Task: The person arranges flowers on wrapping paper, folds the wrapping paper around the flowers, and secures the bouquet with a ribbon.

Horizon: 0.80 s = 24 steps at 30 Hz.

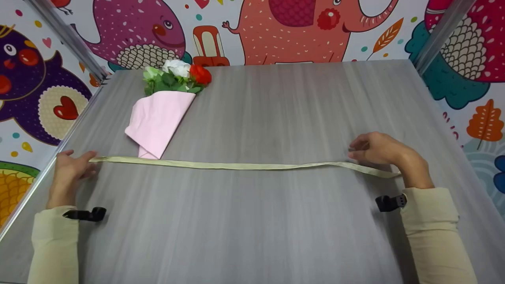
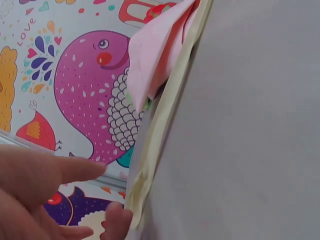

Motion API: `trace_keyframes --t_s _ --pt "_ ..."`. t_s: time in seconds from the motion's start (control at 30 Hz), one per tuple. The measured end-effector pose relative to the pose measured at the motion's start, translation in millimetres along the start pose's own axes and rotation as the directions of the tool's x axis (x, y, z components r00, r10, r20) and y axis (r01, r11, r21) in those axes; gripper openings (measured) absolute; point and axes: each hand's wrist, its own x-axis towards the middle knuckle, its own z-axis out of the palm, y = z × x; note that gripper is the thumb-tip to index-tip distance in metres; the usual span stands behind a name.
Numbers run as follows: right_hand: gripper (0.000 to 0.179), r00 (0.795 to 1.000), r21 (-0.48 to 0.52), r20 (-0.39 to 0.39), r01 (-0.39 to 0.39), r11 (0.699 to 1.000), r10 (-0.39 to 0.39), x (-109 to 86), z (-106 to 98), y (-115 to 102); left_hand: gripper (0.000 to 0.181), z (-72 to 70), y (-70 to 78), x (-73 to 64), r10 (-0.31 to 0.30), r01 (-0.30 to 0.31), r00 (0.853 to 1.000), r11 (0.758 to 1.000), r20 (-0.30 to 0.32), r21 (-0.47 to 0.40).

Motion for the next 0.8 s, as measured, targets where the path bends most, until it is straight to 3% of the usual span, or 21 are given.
trace_keyframes --t_s 0.2,0.43,0.57,0.67,0.8 --pt "0.053 0.996 0.014 -0.09 0.018 1.0 -0.016 7.9 4 -18 0.08 8.3 11.2 -4.4 0.012 -0.012 1.0 1.0 0.029 -0.003" --pt "0.047 0.986 0.018 -0.158 0.06 0.998 -0.056 22.5 12 -45 0.076 21.7 21.5 -10.7 0.032 -0.021 0.996 0.99 0.077 -0.14" --pt "0.039 0.958 0.037 -0.248 0.159 0.987 -0.145 31.0 20 -63 0.071 32.4 27.2 -14.1 0.056 -0.03 0.99 0.98 0.13 -0.196" --pt "0.036 0.928 0.075 -0.309 0.243 0.967 -0.209 37.4 29 -79 0.068 39.7 31.6 -17.8 0.061 -0.032 0.987 0.981 0.149 -0.194" --pt "0.036 0.909 0.152 -0.332 0.314 0.937 -0.251 47.0 40 -103 0.069 46.1 38.0 -22.7 0.064 -0.036 0.984 0.985 0.166 -0.17"
